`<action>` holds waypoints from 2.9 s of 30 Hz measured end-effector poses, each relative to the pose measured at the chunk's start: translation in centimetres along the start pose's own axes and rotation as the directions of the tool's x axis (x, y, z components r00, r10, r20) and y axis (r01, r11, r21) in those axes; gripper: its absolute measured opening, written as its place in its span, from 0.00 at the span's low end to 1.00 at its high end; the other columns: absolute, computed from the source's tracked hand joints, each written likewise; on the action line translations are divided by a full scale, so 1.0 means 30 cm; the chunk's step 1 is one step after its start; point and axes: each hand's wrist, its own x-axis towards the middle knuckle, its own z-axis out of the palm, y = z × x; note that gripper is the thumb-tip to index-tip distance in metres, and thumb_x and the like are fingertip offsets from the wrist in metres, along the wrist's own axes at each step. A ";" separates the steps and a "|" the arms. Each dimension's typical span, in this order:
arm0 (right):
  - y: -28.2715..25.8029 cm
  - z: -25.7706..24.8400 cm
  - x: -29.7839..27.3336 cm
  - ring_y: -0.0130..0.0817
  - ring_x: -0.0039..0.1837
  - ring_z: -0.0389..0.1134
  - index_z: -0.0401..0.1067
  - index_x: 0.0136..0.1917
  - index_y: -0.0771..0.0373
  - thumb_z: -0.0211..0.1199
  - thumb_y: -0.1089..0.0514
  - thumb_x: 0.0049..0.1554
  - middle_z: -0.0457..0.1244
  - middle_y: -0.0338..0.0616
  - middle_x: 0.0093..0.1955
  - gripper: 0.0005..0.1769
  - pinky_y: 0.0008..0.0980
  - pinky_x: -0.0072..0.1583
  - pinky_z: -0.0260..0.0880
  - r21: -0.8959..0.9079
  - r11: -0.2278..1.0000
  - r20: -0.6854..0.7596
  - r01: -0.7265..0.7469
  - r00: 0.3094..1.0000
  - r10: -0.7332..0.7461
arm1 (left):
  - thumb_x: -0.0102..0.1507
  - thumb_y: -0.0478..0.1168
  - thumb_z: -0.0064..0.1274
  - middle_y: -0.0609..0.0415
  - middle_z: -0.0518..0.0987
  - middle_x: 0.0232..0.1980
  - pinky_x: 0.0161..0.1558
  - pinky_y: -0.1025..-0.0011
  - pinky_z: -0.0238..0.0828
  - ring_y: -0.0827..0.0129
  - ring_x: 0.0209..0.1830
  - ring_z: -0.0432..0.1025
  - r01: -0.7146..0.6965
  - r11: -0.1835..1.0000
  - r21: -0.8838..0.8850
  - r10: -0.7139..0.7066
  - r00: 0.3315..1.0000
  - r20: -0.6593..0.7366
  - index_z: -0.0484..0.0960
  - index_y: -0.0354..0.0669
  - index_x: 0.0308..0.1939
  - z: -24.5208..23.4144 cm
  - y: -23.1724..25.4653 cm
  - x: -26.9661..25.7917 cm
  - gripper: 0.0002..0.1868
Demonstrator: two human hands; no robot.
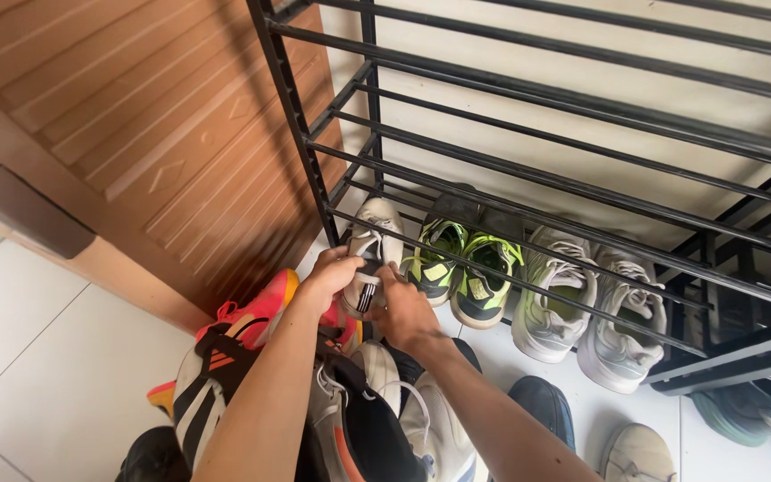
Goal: The person organizes a pile of shoes on the floor by picking up pairs and placing them onto a multi-tiered metal shoe rack. They handle sneakers, loafers, and boots, arranging them neatly on the shelves.
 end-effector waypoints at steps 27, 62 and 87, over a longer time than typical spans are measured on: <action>0.107 0.173 0.308 0.63 0.67 0.64 0.55 0.66 0.60 0.71 0.64 0.49 0.41 0.62 0.82 0.37 0.49 0.64 0.70 -0.111 0.981 -0.090 -0.162 0.984 0.152 | 0.66 0.52 0.50 0.43 0.83 0.60 0.56 0.61 0.71 0.54 0.57 0.77 0.123 0.960 0.252 -0.126 0.992 -0.004 0.66 0.47 0.74 0.029 -0.034 0.153 0.33; -0.034 -0.328 -1.198 0.49 0.77 0.57 0.60 0.74 0.50 0.68 0.43 0.52 0.59 0.54 0.74 0.40 0.47 0.68 0.62 0.206 0.978 -0.506 -0.014 0.854 0.119 | 0.59 0.54 0.59 0.34 0.66 0.74 0.72 0.63 0.52 0.51 0.77 0.59 -0.622 0.778 0.081 0.611 0.781 0.126 0.59 0.36 0.75 0.370 0.185 -1.493 0.46; 0.135 -0.244 -1.761 0.45 0.76 0.61 0.62 0.74 0.54 0.64 0.43 0.54 0.62 0.51 0.73 0.37 0.40 0.73 0.57 0.413 0.908 -0.560 -0.068 0.767 0.312 | 0.58 0.55 0.55 0.43 0.63 0.76 0.58 0.58 0.73 0.54 0.73 0.64 -0.333 0.943 -0.021 0.332 0.929 0.167 0.62 0.53 0.74 0.627 0.028 -1.941 0.42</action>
